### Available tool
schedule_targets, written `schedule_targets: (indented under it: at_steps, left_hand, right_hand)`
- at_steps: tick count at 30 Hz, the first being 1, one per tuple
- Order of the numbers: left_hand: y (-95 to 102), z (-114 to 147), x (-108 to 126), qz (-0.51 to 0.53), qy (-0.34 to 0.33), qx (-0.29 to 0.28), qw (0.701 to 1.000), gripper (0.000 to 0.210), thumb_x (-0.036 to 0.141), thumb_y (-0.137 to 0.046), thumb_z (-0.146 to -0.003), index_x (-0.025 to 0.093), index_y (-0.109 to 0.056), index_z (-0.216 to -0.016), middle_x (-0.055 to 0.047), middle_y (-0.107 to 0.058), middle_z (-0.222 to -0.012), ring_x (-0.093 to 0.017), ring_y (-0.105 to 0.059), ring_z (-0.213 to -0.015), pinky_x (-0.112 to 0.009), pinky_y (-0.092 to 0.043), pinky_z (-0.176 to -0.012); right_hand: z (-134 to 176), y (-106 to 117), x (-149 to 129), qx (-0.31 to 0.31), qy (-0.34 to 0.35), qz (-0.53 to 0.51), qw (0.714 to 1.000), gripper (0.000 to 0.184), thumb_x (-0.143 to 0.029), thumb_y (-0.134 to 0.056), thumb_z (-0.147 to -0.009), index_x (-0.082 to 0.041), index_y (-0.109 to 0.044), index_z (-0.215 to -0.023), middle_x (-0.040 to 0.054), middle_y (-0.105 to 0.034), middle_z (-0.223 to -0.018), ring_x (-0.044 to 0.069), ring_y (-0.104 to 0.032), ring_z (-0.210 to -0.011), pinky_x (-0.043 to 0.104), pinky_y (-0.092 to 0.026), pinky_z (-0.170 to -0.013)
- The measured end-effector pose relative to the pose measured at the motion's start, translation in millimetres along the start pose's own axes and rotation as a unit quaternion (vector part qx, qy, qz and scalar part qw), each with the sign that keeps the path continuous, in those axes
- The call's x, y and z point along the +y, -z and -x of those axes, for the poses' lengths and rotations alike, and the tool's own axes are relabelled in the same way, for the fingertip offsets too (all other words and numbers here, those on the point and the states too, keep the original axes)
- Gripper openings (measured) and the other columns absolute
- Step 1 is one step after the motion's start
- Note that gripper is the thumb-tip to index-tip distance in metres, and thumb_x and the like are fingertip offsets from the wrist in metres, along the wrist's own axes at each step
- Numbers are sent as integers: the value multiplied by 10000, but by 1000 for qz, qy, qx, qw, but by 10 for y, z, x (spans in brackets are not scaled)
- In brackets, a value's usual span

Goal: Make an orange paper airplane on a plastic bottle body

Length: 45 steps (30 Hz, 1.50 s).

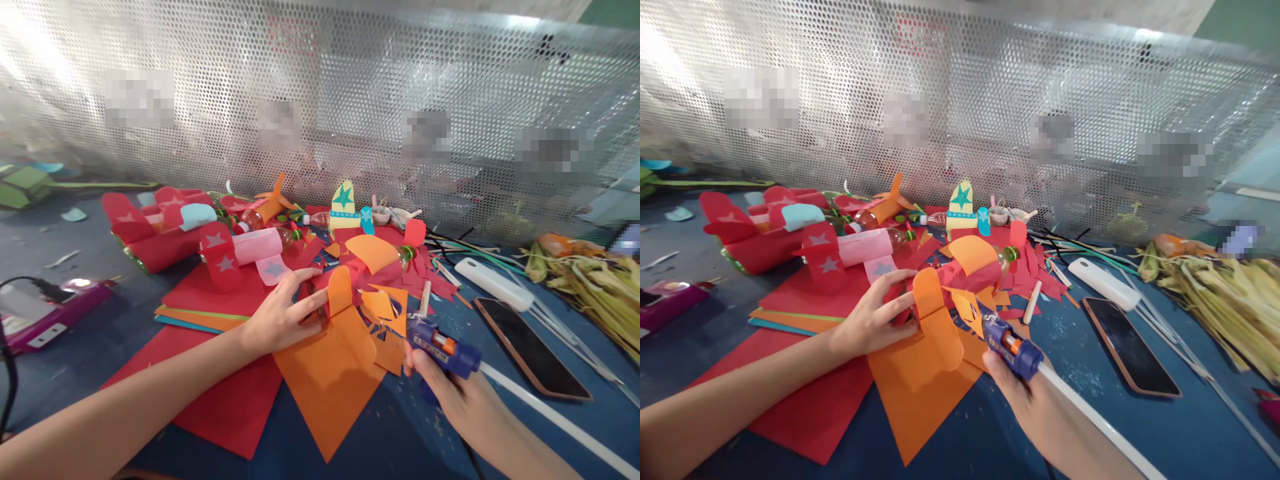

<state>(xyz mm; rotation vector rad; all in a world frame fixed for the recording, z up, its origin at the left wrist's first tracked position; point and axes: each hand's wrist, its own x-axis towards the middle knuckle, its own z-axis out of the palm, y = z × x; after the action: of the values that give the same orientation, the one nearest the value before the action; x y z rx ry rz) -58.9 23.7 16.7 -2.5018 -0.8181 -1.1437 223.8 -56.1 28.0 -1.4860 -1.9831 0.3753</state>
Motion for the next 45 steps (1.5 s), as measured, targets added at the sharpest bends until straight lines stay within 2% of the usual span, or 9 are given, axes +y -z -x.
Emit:
schedule_targets:
  at_steps: [4,7,12,16,22,30,33,41,45]
  left_hand:
    - [5,3,5,7,9,-3,1000,478,106,-613,-744,235,-502,-1190,-159,-491,-1221,-283,-545,-1075,-415,-538,-829]
    - [9,-1,6,-2,6,-7,1000,484,109,-614,-744,248,-486,-1189,-152,-488,-1221,-280,-542,-1075,-416,-541,-821]
    - [3,-5,-4,-17,-6,-5,1000,431,128,-576,-788,240,-458,-1187,-159,-474,-1204,-273,-541,-1057,-420,-543,-809]
    - [-7,7,-16,-12,-1,-10,1000,433,147,-574,-800,248,-456,-1204,-156,-473,-1209,-279,-536,-1078,-427,-541,-812]
    - [-4,2,-17,-14,-2,-10,1000,452,142,-578,-793,249,-467,-1218,-159,-484,-1209,-283,-536,-1081,-423,-537,-818]
    - [-6,-8,-21,-19,-14,6,1000,360,147,-569,-798,199,-502,-1147,-172,-487,-1181,-278,-552,-1046,-405,-543,-793]
    - [-7,-6,-17,-27,-7,7,1000,362,148,-572,-800,206,-495,-1149,-165,-474,-1190,-266,-551,-1034,-396,-544,-798]
    - [-10,-13,-15,-16,-8,12,1000,388,143,-572,-792,217,-484,-1163,-162,-482,-1172,-256,-567,-977,-396,-550,-765]
    - [-8,-6,-25,-14,-8,9,1000,385,152,-581,-791,218,-479,-1157,-167,-473,-1190,-272,-555,-1015,-405,-543,-786]
  right_hand:
    - [33,-6,-38,-15,5,5,1000,349,-544,-482,-849,-267,-689,-804,52,-732,-808,247,-699,-758,304,-584,-659]
    - [5,15,-41,-3,5,12,1000,359,-553,-480,-846,-265,-672,-753,55,-722,-752,249,-694,-720,304,-577,-618]
    - [-100,84,-98,1,-31,-15,999,381,-543,-453,-854,-261,-575,-628,39,-679,-601,238,-682,-622,287,-543,-503]
    - [-135,117,-179,14,-52,-37,998,375,-533,-450,-838,-269,-513,-581,40,-669,-577,243,-677,-596,286,-510,-438]
    - [-112,124,-137,-15,-44,-25,999,354,-520,-464,-838,-266,-523,-599,36,-672,-592,243,-679,-613,300,-536,-505]
    - [-202,181,-139,83,-64,6,995,396,-564,-422,-843,-241,-543,-650,40,-649,-604,217,-645,-600,281,-530,-548]
    - [-235,221,-132,88,-61,4,994,408,-554,-413,-853,-237,-501,-610,45,-620,-597,214,-627,-609,294,-521,-586]
    - [-243,222,-53,85,-74,-22,993,400,-567,-411,-857,-229,-511,-666,23,-588,-566,198,-593,-548,294,-493,-518]
    - [-253,236,21,76,-76,-16,994,420,-582,-403,-863,-234,-489,-644,27,-590,-581,200,-609,-566,296,-493,-514]
